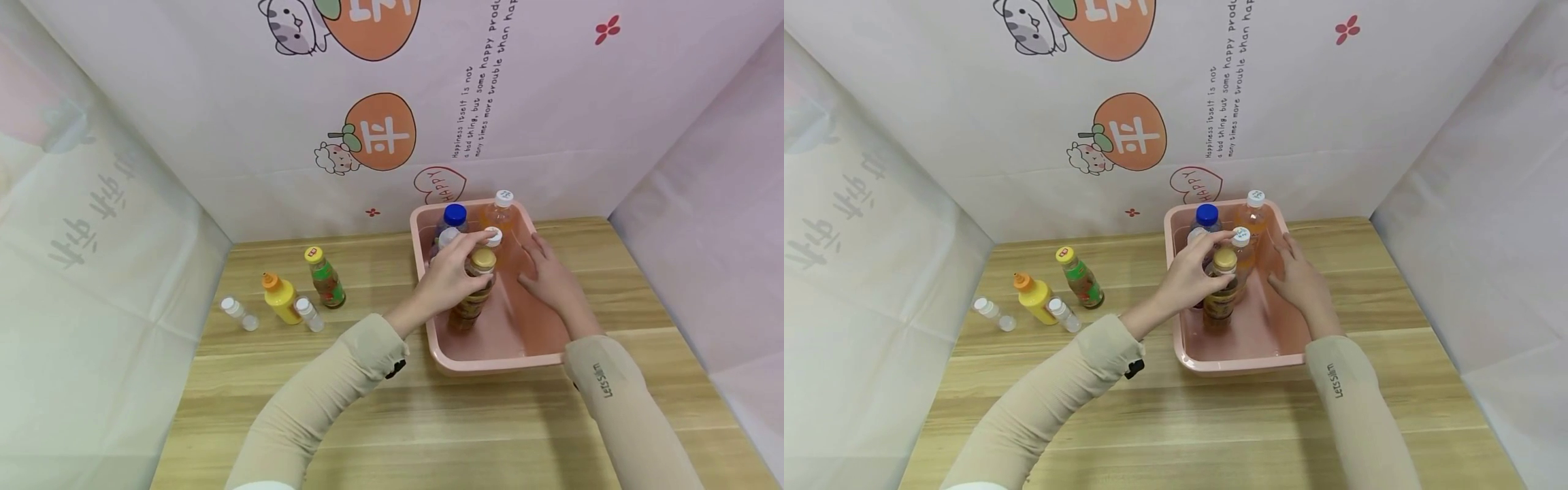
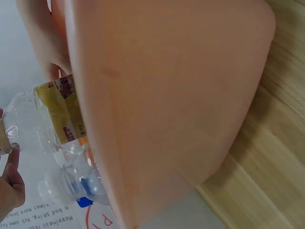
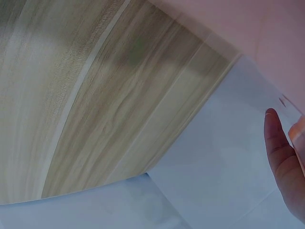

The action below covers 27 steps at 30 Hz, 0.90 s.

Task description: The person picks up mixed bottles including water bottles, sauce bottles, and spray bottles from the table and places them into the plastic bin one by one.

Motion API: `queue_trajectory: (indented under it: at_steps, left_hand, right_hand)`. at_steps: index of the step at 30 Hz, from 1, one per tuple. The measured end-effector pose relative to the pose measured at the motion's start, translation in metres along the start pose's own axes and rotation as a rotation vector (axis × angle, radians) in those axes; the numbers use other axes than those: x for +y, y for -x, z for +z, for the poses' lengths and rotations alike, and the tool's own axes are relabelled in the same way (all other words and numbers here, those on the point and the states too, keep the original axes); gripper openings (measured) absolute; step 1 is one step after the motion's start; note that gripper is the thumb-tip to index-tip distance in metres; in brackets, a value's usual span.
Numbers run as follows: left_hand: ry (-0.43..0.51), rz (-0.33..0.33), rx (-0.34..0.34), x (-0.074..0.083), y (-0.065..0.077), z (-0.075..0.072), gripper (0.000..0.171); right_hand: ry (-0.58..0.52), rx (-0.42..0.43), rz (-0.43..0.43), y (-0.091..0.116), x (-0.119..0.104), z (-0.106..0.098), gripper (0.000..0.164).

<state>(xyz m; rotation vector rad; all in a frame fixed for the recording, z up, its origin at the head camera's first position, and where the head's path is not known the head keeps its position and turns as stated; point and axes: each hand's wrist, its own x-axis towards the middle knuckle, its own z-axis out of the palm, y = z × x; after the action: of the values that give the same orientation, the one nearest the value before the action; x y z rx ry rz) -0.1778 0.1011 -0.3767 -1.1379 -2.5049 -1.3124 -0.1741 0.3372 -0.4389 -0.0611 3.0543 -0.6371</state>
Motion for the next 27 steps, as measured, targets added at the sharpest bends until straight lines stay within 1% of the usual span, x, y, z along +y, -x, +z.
queue_trajectory:
  at_steps: [3,10,21,27]
  left_hand:
    - [0.002,-0.016,-0.013,-0.006,0.002,0.0,0.061]
    - [-0.026,-0.025,0.002,-0.02,0.007,0.002,0.06]
    - [-0.016,-0.071,0.002,-0.033,0.014,0.0,0.06]
    - [0.0,-0.075,-0.005,-0.039,0.017,0.0,0.06]
  right_hand:
    - [0.0,0.003,0.004,0.0,-0.001,0.0,0.067]
    - [-0.003,0.003,-0.002,0.001,-0.002,0.0,0.066]
    - [-0.007,-0.007,0.005,0.0,-0.001,0.0,0.068]
    - [-0.007,-0.02,0.011,0.0,0.0,0.001,0.068]
